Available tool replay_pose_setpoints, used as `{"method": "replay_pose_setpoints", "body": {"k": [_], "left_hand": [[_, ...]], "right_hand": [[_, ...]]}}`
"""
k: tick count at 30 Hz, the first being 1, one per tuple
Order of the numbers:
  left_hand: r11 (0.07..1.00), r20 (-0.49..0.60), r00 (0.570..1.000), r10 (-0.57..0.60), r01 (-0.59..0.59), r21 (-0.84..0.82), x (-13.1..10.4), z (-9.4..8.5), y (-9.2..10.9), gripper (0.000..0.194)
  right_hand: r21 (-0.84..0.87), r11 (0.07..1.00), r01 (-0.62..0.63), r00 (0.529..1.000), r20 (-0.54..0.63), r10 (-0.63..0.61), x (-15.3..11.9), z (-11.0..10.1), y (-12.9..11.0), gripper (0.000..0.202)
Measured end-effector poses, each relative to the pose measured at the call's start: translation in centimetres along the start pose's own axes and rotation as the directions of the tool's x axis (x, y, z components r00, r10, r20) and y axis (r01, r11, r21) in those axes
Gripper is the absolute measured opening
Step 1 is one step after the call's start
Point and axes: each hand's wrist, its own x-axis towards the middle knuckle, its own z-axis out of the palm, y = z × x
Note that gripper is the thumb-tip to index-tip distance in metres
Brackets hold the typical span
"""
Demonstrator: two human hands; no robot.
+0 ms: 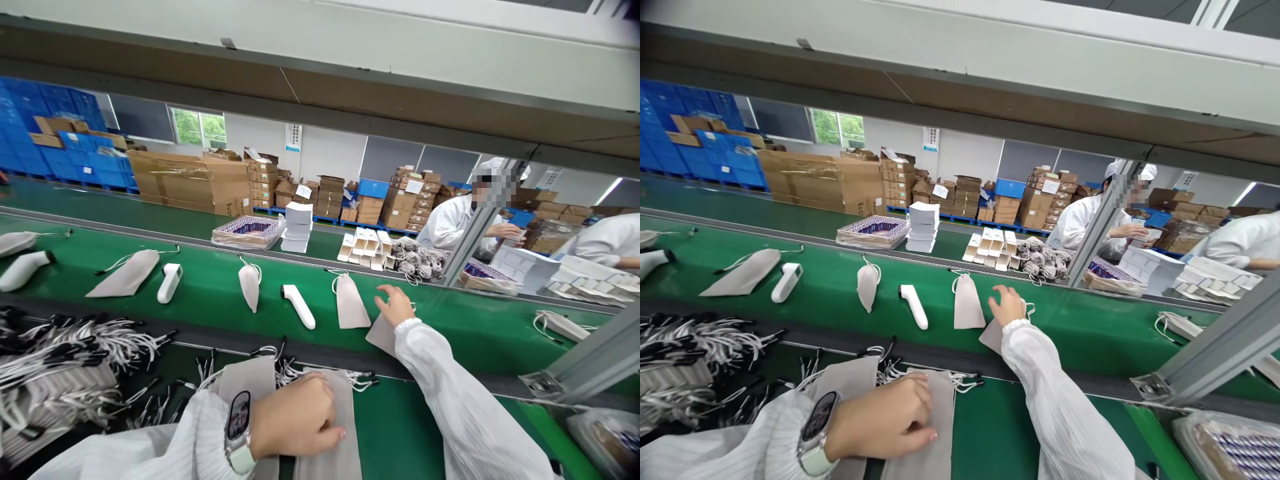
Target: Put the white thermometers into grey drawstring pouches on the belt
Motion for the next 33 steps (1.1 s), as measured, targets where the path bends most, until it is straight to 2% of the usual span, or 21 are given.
{"method": "replay_pose_setpoints", "body": {"k": [2,4,6,8,12,15,17,19,21,24,25,26,28,29,30,33], "left_hand": [[0.985,-0.010,1.000,0.001,0.001,0.170,0.3,-0.3,-0.2,0.021],[0.947,-0.098,0.994,-0.058,0.085,0.309,0.4,-0.4,-0.8,0.022],[0.918,-0.121,0.986,-0.118,0.155,0.365,0.4,-0.1,-1.6,0.019],[0.915,-0.084,0.985,-0.150,0.171,0.366,0.4,0.4,-2.6,0.014],[0.898,-0.108,0.987,-0.122,0.156,0.411,0.2,1.4,-3.3,0.011],[0.869,-0.122,0.987,-0.105,0.150,0.472,0.2,1.6,-2.8,0.016],[0.848,-0.111,0.989,-0.100,0.143,0.511,0.1,1.6,-2.4,0.020],[0.833,-0.087,0.990,-0.110,0.140,0.535,0.0,1.5,-2.1,0.021],[0.837,-0.077,0.988,-0.132,0.152,0.526,0.0,1.5,-2.0,0.018],[0.862,-0.126,0.980,-0.154,0.196,0.467,0.0,1.6,-2.1,0.014],[0.869,-0.147,0.976,-0.158,0.208,0.448,0.0,1.6,-2.1,0.015],[0.874,-0.164,0.972,-0.166,0.222,0.433,0.0,1.6,-2.2,0.016],[0.877,-0.186,0.965,-0.186,0.248,0.412,0.1,1.4,-2.5,0.019],[0.877,-0.193,0.961,-0.197,0.261,0.403,0.2,1.3,-2.6,0.019],[0.878,-0.198,0.958,-0.208,0.272,0.394,0.3,1.1,-2.8,0.020],[0.889,-0.185,0.958,-0.221,0.276,0.366,0.5,0.7,-3.2,0.020]], "right_hand": [[0.043,0.994,0.101,0.992,0.066,-0.104,-0.8,0.7,-1.5,0.030],[0.091,0.979,0.182,0.973,0.130,-0.193,-1.5,1.6,-2.8,0.025],[0.130,0.964,0.233,0.950,0.183,-0.254,-2.1,2.8,-4.1,0.021],[0.155,0.953,0.259,0.932,0.219,-0.289,-2.2,4.0,-5.5,0.021],[0.171,0.948,0.268,0.926,0.224,-0.303,-1.5,6.6,-9.6,0.031],[0.168,0.956,0.241,0.938,0.213,-0.274,-0.3,8.5,-12.8,0.040],[0.173,0.963,0.206,0.944,0.225,-0.242,0.6,9.4,-14.0,0.043],[0.199,0.965,0.169,0.945,0.247,-0.216,1.3,9.8,-14.2,0.044],[0.252,0.956,0.149,0.940,0.264,-0.216,1.7,9.4,-13.2,0.045],[0.384,0.917,0.109,0.940,0.259,-0.221,1.7,7.3,-10.5,0.052],[0.494,0.867,0.064,0.946,0.247,-0.210,1.4,6.3,-9.6,0.054],[0.626,0.780,0.006,0.954,0.230,-0.192,1.1,5.2,-8.7,0.056],[0.858,0.504,-0.100,0.968,0.201,-0.149,0.1,3.1,-7.4,0.060],[0.922,0.364,-0.132,0.974,0.190,-0.127,-0.4,2.2,-6.9,0.061],[0.953,0.265,-0.149,0.977,0.183,-0.107,-0.8,1.5,-6.6,0.062],[0.976,0.107,-0.191,0.979,0.197,-0.048,-1.8,0.5,-6.0,0.061]]}}
